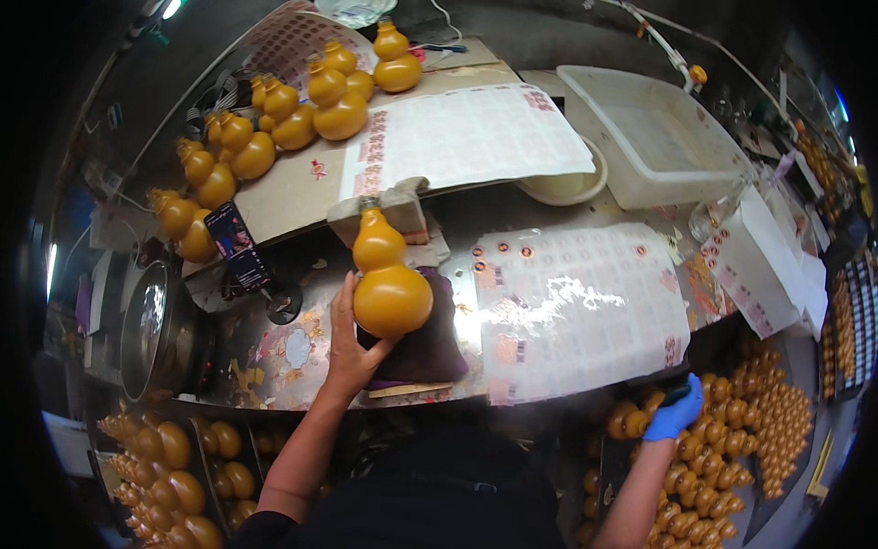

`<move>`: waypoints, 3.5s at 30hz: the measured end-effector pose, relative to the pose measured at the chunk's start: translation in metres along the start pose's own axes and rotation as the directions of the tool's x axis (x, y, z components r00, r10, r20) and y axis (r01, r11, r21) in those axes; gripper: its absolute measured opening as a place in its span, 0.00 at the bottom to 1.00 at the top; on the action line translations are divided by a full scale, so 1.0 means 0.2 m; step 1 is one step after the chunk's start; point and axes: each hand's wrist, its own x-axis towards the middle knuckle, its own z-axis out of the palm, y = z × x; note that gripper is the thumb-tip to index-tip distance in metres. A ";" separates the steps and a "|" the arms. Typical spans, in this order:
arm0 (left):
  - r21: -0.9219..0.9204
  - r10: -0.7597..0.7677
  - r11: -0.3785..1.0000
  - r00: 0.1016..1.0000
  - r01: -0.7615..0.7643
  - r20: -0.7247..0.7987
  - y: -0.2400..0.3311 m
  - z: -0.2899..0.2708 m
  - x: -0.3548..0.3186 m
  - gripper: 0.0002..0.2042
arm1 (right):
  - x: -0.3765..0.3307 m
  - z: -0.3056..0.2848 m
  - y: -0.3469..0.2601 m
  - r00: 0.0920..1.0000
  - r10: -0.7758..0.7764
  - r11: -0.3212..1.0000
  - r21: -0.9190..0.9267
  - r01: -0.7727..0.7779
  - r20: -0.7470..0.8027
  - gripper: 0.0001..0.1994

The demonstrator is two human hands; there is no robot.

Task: The person scrubs the surface of a yellow gourd using a green sponge while wearing blue gloves. They rotate the gourd to clean different sides and occasionally dip the sponge into a metal bowl of water. The person handles multiple gourds one at a time, placing them on a workbench and then moving them aside after cleaning.

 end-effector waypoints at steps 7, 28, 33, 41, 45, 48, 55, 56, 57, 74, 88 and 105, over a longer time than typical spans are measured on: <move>-0.078 -0.063 0.995 0.998 0.065 0.026 -0.07 0.00 -0.03 0.48 | -0.30 0.33 -0.16 0.962 0.270 0.962 0.038 -0.271 0.025 0.18; -0.166 -0.020 0.986 0.997 0.032 0.071 -0.09 0.04 0.03 0.42 | -0.60 0.81 -0.47 0.826 -0.262 0.936 -0.077 0.343 0.499 0.14; -0.115 -0.044 0.992 0.996 0.053 0.084 -0.10 -0.01 -0.01 0.43 | -1.14 1.44 -0.83 0.073 0.332 0.734 -0.306 0.606 0.940 0.22; -0.156 -0.067 0.984 0.992 0.084 0.111 -0.09 -0.02 0.00 0.43 | -1.75 2.05 -0.87 -0.657 0.508 0.428 0.499 0.753 0.557 0.36; -0.204 -0.128 0.966 0.982 0.155 0.141 -0.07 -0.03 0.00 0.44 | -1.83 2.16 -0.74 -0.696 0.483 0.298 0.649 0.700 0.530 0.43; -0.244 -0.107 0.959 0.981 0.144 0.160 -0.04 -0.07 0.02 0.47 | -1.84 2.21 -0.78 -0.584 0.513 0.346 0.471 0.811 0.629 0.37; -0.755 -0.239 0.515 0.913 0.407 0.330 -0.07 -0.12 0.08 0.40 | -1.53 1.89 -0.46 0.033 0.334 0.747 -0.286 0.600 0.942 0.31; -0.740 -0.242 0.540 0.916 0.402 0.321 -0.07 -0.11 0.08 0.39 | -1.52 1.82 -0.41 0.049 0.413 0.675 -0.341 0.654 0.910 0.34; -0.734 -0.258 0.536 0.909 0.417 0.328 -0.06 -0.11 0.09 0.38 | -1.53 1.77 -0.35 0.041 0.442 0.712 -0.378 0.592 0.896 0.36; -0.687 -0.260 0.564 0.888 0.458 0.378 -0.09 -0.12 0.08 0.40 | -1.52 1.68 -0.15 -0.041 0.407 0.872 -0.375 0.315 0.913 0.36; -0.696 -0.252 0.564 0.895 0.445 0.368 -0.10 -0.11 0.07 0.37 | -1.55 1.66 -0.11 0.005 0.378 0.899 -0.368 0.236 0.926 0.34; -0.678 -0.220 0.621 0.918 0.394 0.331 -0.12 -0.09 0.05 0.37 | -1.57 1.65 -0.15 0.024 0.398 0.881 -0.389 0.268 0.917 0.34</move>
